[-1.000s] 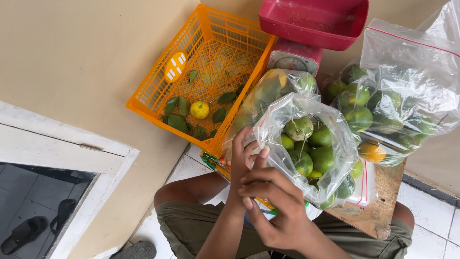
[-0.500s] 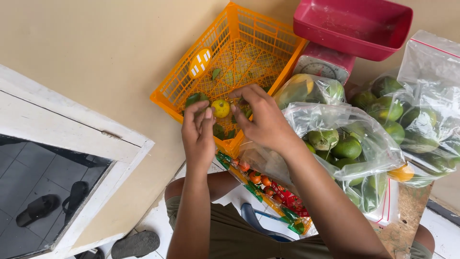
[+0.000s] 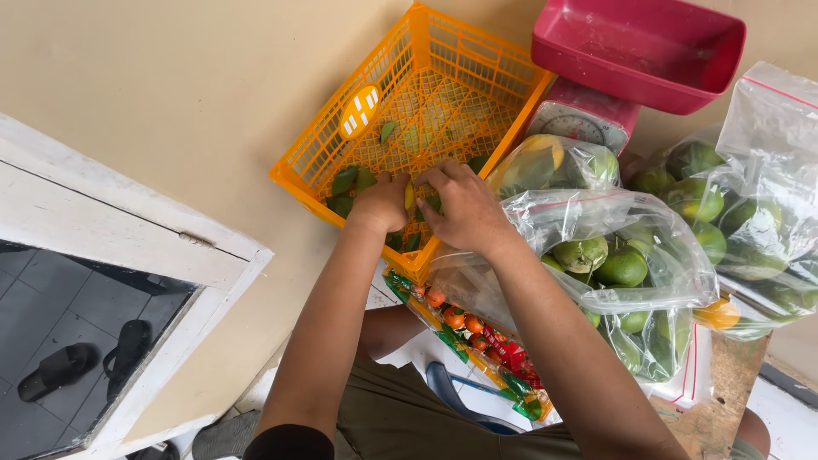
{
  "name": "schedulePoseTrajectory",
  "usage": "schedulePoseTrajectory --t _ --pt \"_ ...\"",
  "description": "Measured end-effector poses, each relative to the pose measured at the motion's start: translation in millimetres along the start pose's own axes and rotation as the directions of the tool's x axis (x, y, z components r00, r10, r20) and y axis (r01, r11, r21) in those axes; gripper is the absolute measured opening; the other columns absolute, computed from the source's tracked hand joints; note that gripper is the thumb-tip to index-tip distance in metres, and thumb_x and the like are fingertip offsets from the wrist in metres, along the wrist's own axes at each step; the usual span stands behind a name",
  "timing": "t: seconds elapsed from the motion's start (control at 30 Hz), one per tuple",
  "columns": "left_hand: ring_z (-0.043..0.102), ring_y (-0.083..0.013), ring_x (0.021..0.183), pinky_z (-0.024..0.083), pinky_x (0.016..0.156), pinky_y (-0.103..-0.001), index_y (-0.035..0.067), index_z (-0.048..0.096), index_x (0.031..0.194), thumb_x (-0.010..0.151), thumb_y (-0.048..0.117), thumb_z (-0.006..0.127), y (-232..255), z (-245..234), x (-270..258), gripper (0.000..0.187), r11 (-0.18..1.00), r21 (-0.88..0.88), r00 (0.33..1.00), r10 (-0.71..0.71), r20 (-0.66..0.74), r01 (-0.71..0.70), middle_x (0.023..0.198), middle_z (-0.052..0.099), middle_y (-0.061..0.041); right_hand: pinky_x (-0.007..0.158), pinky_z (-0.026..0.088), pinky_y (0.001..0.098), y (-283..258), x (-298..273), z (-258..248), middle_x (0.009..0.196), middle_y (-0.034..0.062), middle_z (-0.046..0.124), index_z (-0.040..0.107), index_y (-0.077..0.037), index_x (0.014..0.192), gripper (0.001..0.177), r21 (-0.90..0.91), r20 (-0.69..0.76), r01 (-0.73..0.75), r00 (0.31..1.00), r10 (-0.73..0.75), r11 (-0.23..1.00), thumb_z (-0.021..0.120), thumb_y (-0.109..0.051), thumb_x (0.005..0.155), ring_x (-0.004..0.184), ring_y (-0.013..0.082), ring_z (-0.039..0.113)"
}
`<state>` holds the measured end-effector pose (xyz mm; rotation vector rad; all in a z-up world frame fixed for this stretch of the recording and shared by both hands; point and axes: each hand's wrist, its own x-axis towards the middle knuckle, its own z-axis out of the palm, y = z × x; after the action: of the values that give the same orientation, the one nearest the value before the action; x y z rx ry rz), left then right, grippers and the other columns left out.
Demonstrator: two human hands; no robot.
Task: The person picks up green fruit from a container, puts them into plastic bags, adds a yellow fruit to one bag, and seals the bags by hand before placing them into a crate.
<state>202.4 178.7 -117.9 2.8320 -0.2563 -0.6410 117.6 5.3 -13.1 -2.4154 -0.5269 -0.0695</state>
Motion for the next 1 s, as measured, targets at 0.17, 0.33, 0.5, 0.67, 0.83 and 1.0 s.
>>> schedulePoseTrajectory --t 0.17,0.33,0.5,0.67,0.83,1.0 --pt "0.064 -0.0478 0.116 0.059 0.088 -0.056 0.011 0.036 0.157 0.088 0.016 0.069 9 -14 -25 0.076 0.996 -0.085 0.999 0.007 0.042 -0.004 0.146 0.045 -0.032 0.101 0.047 0.0457 5 2 9 0.126 0.0184 0.063 0.069 -0.006 0.125 0.033 -0.117 0.052 -0.021 0.998 0.027 0.993 0.070 -0.016 0.093 0.124 0.0362 0.058" --pt "0.058 -0.0537 0.122 0.051 0.098 -0.060 0.006 0.041 0.145 0.089 0.011 0.072 24 -42 -54 0.065 0.849 -0.504 0.987 0.150 -0.060 -0.160 0.137 0.051 -0.034 0.103 0.046 0.0503 6 -2 1 0.132 0.0217 0.059 0.058 -0.007 0.141 0.051 -0.001 0.047 -0.015 0.999 0.015 1.000 0.069 -0.011 0.091 0.125 0.0394 0.057" --pt "0.061 -0.0501 0.116 0.052 0.096 -0.059 -0.004 0.043 0.136 0.085 0.003 0.076 57 -48 -108 0.062 0.349 -0.767 0.840 0.156 -0.519 -0.539 0.118 0.047 -0.033 0.101 0.047 0.0674 4 -3 -20 0.133 0.0391 0.052 0.045 0.009 0.144 0.046 0.569 -0.139 0.027 0.988 0.064 0.822 0.056 -0.011 0.104 0.125 0.0592 0.054" --pt "0.064 -0.0308 0.113 0.060 0.091 -0.048 0.001 0.050 0.140 0.088 0.001 0.078 63 -30 -106 0.059 0.129 -0.706 0.718 0.131 -0.684 -0.696 0.122 0.052 -0.021 0.090 0.055 0.0586 15 2 -13 0.114 0.0332 0.064 0.054 0.007 0.139 0.043 0.632 -0.192 0.159 0.980 -0.045 0.759 0.062 -0.018 0.105 0.111 0.0486 0.065" --pt "0.070 -0.0230 0.098 0.065 0.074 -0.036 0.004 0.050 0.145 0.090 0.004 0.079 59 -24 -100 0.062 0.187 -0.588 0.611 0.111 -0.784 -0.787 0.115 0.051 -0.013 0.083 0.057 0.0551 13 -1 -12 0.103 0.0336 0.066 0.056 0.009 0.134 0.041 0.638 -0.228 0.208 0.971 -0.076 0.742 0.066 -0.018 0.104 0.100 0.0440 0.069" --pt "0.065 -0.0147 0.078 0.057 0.060 -0.027 0.004 0.056 0.139 0.086 0.004 0.084 63 -19 -106 0.060 0.271 -0.463 0.492 0.048 -0.869 -0.844 0.107 0.047 -0.009 0.082 0.059 0.0561 6 -7 -16 0.102 0.0330 0.068 0.058 0.010 0.131 0.038 0.629 -0.234 0.247 0.964 -0.124 0.737 0.062 -0.017 0.105 0.096 0.0424 0.071"
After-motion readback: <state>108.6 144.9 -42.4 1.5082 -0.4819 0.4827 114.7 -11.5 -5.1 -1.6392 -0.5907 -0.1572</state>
